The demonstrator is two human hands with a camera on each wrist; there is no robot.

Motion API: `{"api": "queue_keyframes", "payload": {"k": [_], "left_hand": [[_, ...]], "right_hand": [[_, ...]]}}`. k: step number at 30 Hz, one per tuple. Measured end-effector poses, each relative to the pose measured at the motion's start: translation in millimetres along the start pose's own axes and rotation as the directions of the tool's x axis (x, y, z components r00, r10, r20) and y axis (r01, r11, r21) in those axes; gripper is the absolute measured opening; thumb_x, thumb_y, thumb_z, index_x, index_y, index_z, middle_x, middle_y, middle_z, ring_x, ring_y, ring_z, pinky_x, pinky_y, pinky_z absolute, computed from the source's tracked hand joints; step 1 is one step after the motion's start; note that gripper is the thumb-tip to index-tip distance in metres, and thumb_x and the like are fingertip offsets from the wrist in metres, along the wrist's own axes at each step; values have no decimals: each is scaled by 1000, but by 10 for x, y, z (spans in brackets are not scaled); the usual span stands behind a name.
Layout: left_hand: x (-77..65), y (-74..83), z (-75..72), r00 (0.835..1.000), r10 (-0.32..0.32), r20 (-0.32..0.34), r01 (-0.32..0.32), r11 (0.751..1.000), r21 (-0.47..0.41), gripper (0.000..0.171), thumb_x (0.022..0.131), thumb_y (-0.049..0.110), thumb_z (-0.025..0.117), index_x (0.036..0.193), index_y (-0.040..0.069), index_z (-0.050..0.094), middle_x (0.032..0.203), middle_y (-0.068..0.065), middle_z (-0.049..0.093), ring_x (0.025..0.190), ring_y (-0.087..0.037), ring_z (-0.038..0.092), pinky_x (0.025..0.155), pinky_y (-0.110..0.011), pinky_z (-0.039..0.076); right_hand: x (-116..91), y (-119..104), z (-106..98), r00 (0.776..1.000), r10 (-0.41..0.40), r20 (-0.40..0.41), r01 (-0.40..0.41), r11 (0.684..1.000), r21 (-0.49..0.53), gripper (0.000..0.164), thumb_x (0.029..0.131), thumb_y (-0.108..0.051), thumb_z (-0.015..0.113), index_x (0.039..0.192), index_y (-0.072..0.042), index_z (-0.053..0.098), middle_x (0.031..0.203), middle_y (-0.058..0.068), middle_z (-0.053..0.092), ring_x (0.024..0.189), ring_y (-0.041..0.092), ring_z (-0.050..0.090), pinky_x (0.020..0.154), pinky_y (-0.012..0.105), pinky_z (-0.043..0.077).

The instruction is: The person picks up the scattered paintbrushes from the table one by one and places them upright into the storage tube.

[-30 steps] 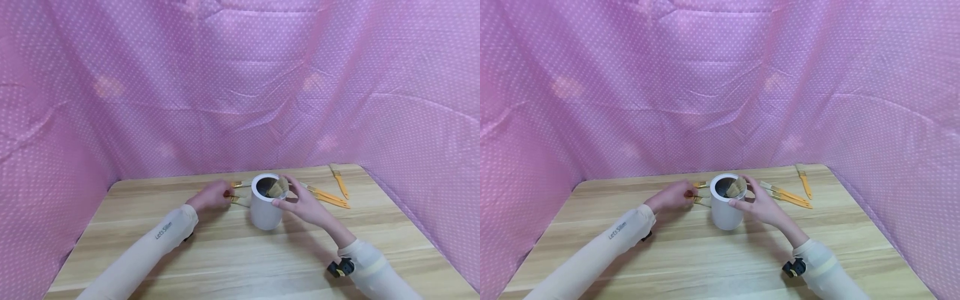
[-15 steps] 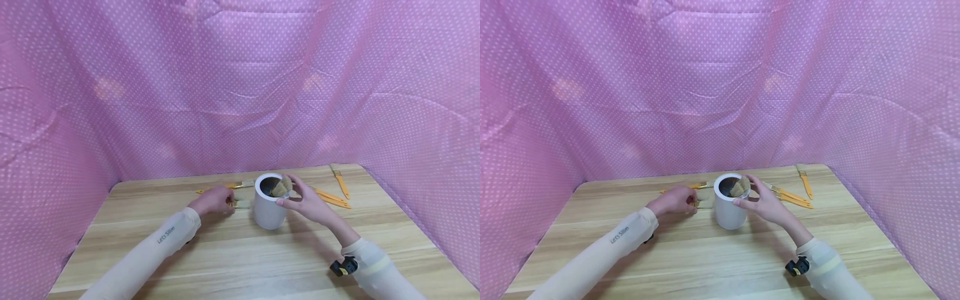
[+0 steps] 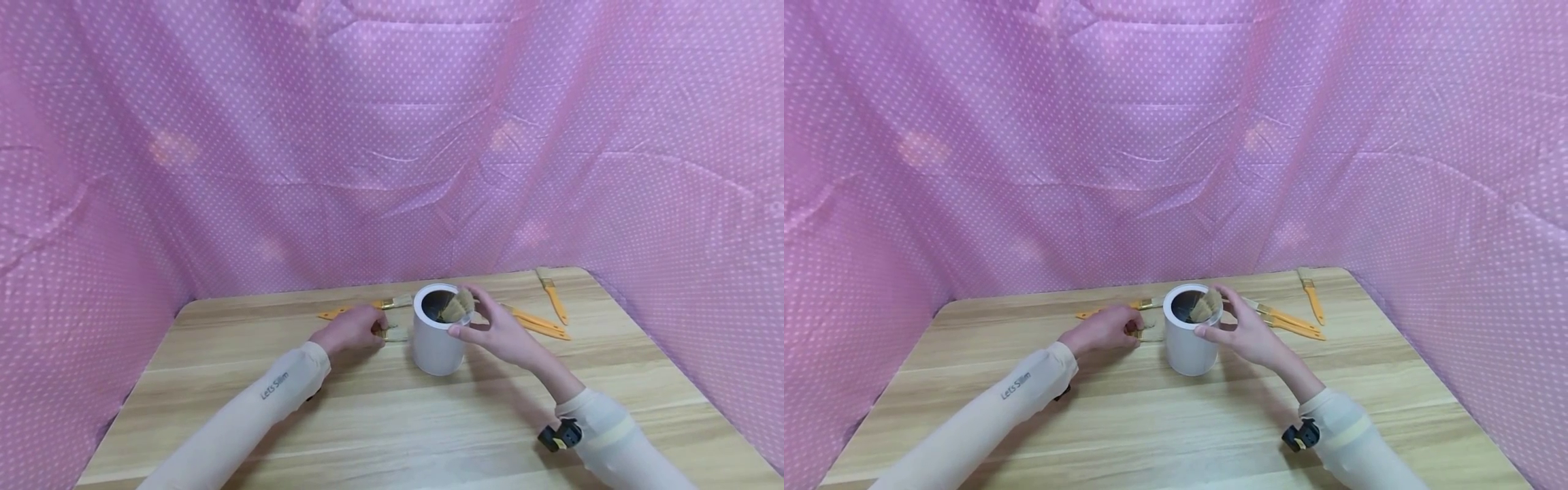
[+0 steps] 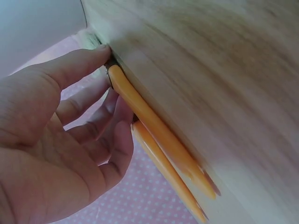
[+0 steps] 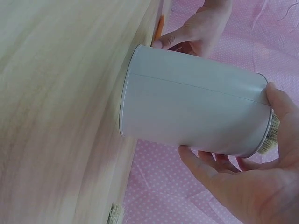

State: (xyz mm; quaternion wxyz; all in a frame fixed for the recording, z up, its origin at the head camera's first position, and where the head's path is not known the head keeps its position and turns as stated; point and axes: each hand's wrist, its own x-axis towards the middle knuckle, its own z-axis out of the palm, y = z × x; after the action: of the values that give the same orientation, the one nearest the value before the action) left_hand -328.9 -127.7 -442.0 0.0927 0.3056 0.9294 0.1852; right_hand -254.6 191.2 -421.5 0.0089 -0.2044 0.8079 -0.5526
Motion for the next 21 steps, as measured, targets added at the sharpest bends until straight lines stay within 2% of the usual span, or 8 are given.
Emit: {"api": "queue_keyframes", "payload": {"k": [4,10,16,21], "left_hand": [[-19,1,-18,1000,-5,-29,5,1000,16,21,86,15,82,104,10,72,87,2,62,79,-14,56,73,-34,50],[-73,49,-101,997,-26,-79,26,1000,-5,20,89,20,79,105,12,71,90,4,63,82,-13,58,73,-34,51],[-167,150,-252,990,-51,-132,40,995,-89,10,93,20,75,101,17,70,95,6,64,86,-12,60,76,-33,51],[-223,275,-419,977,-41,-209,16,993,-116,15,92,20,76,103,14,70,94,4,65,86,-13,60,75,-31,52]], "right_hand": [[-12,-5,17,1000,10,-3,-10,1000,1,87,87,-34,83,156,-14,34,152,13,42,142,39,37,100,43,48],[-30,8,26,1000,9,-6,-9,1000,-5,87,88,-35,83,156,-14,33,154,12,40,143,39,35,101,45,47],[-49,0,24,1000,21,-6,-21,1000,-13,88,88,-37,82,157,-15,31,156,12,36,144,40,33,102,48,46],[-58,-9,20,1000,29,-1,-29,999,-21,88,89,-37,81,157,-16,31,157,13,35,144,41,32,102,49,46]]}}
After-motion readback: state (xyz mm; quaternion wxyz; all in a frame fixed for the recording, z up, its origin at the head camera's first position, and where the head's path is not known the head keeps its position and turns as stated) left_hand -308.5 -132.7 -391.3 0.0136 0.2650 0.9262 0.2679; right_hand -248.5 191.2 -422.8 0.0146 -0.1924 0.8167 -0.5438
